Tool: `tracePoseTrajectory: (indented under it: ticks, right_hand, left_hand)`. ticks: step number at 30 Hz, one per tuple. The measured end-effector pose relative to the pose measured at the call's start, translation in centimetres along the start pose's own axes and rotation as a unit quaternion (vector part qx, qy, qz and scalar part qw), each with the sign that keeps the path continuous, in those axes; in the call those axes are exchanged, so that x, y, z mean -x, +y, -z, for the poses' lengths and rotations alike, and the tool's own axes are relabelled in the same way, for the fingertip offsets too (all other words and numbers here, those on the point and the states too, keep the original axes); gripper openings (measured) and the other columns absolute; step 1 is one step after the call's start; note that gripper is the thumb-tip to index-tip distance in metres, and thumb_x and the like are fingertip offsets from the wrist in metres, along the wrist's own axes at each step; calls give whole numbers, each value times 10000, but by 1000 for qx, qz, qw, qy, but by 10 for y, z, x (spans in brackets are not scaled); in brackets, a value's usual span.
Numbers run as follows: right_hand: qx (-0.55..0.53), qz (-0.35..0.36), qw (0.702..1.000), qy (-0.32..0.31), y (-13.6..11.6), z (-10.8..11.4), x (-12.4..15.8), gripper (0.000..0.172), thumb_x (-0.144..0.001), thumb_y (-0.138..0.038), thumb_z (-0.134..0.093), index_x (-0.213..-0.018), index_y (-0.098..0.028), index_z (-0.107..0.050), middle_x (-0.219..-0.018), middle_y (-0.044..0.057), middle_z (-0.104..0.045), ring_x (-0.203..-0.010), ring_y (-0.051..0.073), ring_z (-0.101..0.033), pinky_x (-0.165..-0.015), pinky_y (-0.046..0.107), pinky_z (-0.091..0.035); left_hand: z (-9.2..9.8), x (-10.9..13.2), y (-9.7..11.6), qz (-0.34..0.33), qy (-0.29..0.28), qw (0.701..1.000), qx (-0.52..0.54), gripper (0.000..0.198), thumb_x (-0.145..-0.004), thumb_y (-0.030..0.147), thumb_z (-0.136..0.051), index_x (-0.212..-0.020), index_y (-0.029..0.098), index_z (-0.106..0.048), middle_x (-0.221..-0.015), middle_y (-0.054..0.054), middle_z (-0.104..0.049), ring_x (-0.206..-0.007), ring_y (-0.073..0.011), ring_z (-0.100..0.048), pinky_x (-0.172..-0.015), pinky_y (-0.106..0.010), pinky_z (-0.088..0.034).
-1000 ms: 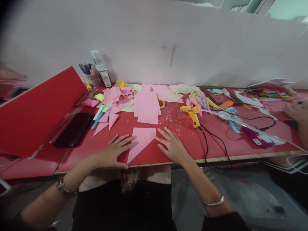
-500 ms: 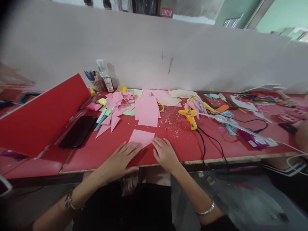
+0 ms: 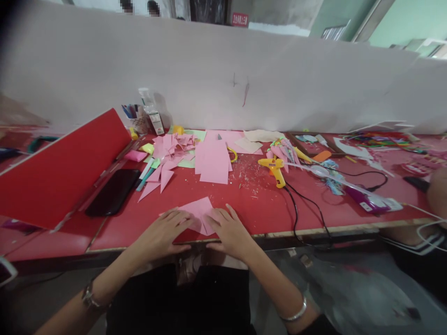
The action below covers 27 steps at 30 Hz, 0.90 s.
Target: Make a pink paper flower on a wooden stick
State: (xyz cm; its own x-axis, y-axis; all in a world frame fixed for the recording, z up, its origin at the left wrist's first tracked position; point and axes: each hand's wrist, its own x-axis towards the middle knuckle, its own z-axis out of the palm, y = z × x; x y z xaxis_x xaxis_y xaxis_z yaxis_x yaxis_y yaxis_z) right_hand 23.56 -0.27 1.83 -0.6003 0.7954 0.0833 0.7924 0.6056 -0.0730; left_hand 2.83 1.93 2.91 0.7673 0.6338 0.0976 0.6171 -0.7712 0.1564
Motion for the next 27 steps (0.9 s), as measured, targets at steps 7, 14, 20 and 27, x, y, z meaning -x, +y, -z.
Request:
tracePoseTrajectory:
  ticks: [7,14,20,27]
  right_hand:
    - [-34,-16,999,29,-19,3,-3,368,-747,-332,-536,-1054,-129,-534,-987,124,-564,-929,228,-492,-843,396,-370]
    - [-91,-4,995,29,-6,6,-2,409,-763,-369,-496,-1116,-162,-502,-1170,86,-509,-1090,198,-425,-971,399,-274]
    - [-84,28,994,63,-10,7,-9,276,-741,-218,-463,-970,-144,-598,-927,89,-595,-853,183,-515,-850,364,-385]
    - [-113,25,992,44,-1,-2,-13,272,-738,-147,-486,-985,-182,-597,-945,69,-589,-853,171,-501,-758,314,-421]
  left_hand:
    - [-3,-4,16,11,-6,1000,-15,240,-762,205,-520,-997,160,-513,-982,-70,-587,-907,-211,-542,-755,-351,-453]
    - [-8,13,-10,-61,66,993,70,233,-803,112,-432,-980,216,-543,-944,-4,-632,-870,-138,-566,-783,-285,-442]
    - [-10,13,-10,12,60,993,104,301,-752,99,-471,-1029,193,-542,-960,-35,-617,-867,-151,-544,-753,-279,-452]
    - [-10,6,-4,36,57,996,58,244,-792,145,-467,-993,202,-592,-872,-40,-635,-787,-162,-567,-662,-283,-448]
